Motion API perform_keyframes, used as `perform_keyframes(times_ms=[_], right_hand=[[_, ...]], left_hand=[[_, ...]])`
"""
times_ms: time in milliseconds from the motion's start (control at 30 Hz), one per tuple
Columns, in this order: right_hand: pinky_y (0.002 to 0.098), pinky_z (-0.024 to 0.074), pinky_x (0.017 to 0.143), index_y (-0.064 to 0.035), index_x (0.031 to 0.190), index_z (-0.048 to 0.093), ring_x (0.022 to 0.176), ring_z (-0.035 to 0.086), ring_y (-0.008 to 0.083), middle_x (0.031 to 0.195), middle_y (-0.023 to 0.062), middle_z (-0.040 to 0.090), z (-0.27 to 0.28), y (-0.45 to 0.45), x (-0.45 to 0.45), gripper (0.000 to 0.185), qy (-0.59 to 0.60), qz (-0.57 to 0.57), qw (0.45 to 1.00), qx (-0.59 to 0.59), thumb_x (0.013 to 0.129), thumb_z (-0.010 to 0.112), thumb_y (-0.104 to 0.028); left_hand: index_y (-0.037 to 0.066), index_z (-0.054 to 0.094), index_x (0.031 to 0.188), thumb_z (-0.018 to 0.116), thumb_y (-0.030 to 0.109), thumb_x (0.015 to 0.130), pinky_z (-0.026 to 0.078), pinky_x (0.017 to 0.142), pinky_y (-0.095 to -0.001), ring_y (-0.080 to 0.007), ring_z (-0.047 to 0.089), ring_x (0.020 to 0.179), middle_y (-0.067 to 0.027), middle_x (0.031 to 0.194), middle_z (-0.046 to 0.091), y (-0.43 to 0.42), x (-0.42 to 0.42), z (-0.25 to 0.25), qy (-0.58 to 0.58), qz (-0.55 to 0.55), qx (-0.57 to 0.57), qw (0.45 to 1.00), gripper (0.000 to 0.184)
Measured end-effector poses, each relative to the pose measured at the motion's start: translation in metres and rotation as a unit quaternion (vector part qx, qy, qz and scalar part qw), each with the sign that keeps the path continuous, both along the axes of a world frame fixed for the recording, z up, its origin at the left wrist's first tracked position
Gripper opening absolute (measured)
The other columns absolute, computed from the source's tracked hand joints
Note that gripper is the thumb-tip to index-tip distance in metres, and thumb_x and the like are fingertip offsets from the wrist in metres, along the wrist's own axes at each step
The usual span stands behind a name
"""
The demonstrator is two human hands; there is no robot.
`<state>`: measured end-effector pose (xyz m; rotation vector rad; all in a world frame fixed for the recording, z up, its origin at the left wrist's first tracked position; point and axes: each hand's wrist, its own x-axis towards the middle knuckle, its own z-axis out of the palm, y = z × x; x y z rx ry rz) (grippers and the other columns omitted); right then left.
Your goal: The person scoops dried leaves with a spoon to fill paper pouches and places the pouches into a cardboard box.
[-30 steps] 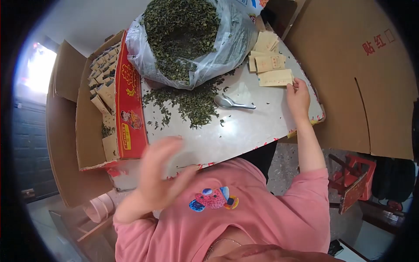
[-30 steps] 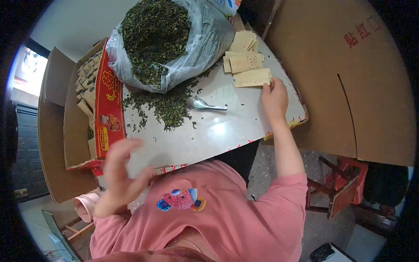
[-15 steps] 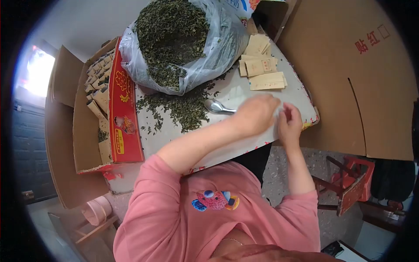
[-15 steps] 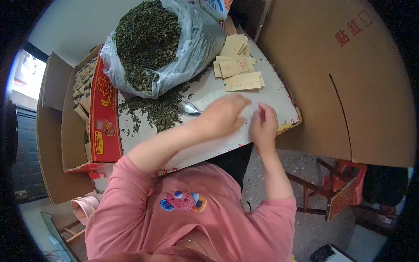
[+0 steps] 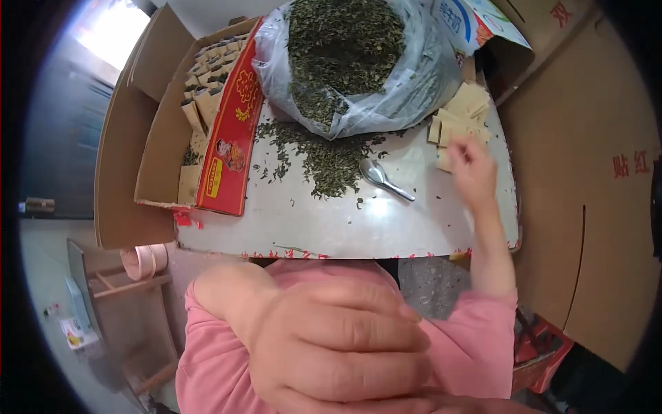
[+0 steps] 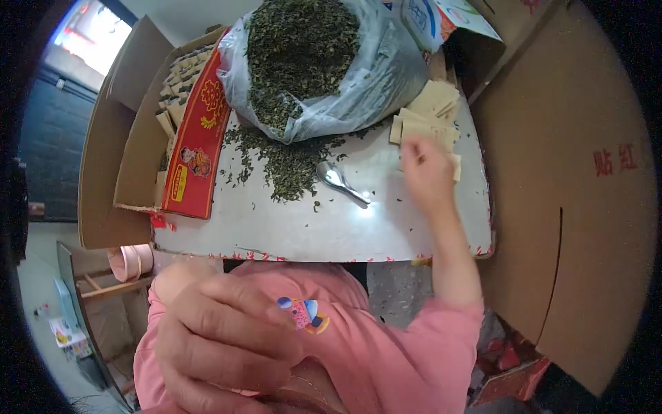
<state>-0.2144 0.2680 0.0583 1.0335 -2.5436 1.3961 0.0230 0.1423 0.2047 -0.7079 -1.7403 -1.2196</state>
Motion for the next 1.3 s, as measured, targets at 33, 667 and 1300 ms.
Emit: perform_keyframes(times_ms=[33,667,1300], right_hand=[[0.0299,0.0502,0.070,-0.0015,0.097,0.066,0.075,0.063,0.0154,0.084,0.0100,0.068,0.003,-0.008,-0.034,0.014,0.005,-0.044,0.999,0.020,0.085,0.061,-0.008],[0.0452,0.0526,0.085,-0.0084,0.103,0.068,0.100,0.065,0.0368,0.107,0.0212,0.066,-0.015,-0.101,-0.270,0.036,0.048,-0.227,0.919,0.319,0.084,0.057,-0.036],[0.0426,0.0535,0.078,-0.0087,0.119,0.061,0.091,0.068,0.0321,0.102,0.0199,0.068,0.018,-0.057,-0.178,0.039,0.207,-0.263,0.914,0.228,0.086,0.052,-0.027]], left_hand=[[0.006,0.064,0.088,0.070,0.010,0.077,0.054,0.062,-0.0372,-0.0273,0.061,0.073,-0.0116,0.085,0.057,0.013,-0.005,-0.003,0.042,0.050,0.028,0.997,0.013],[0.002,0.064,0.095,0.069,0.000,0.067,0.049,0.066,-0.0361,-0.0257,0.061,0.073,-0.0099,0.089,0.062,-0.032,0.008,-0.064,-0.305,0.256,-0.208,0.894,0.029],[0.004,0.062,0.095,0.065,0.006,0.068,0.049,0.071,-0.0361,-0.0245,0.061,0.078,-0.0086,0.091,0.060,-0.052,0.049,-0.118,-0.343,0.302,-0.289,0.841,0.028]])
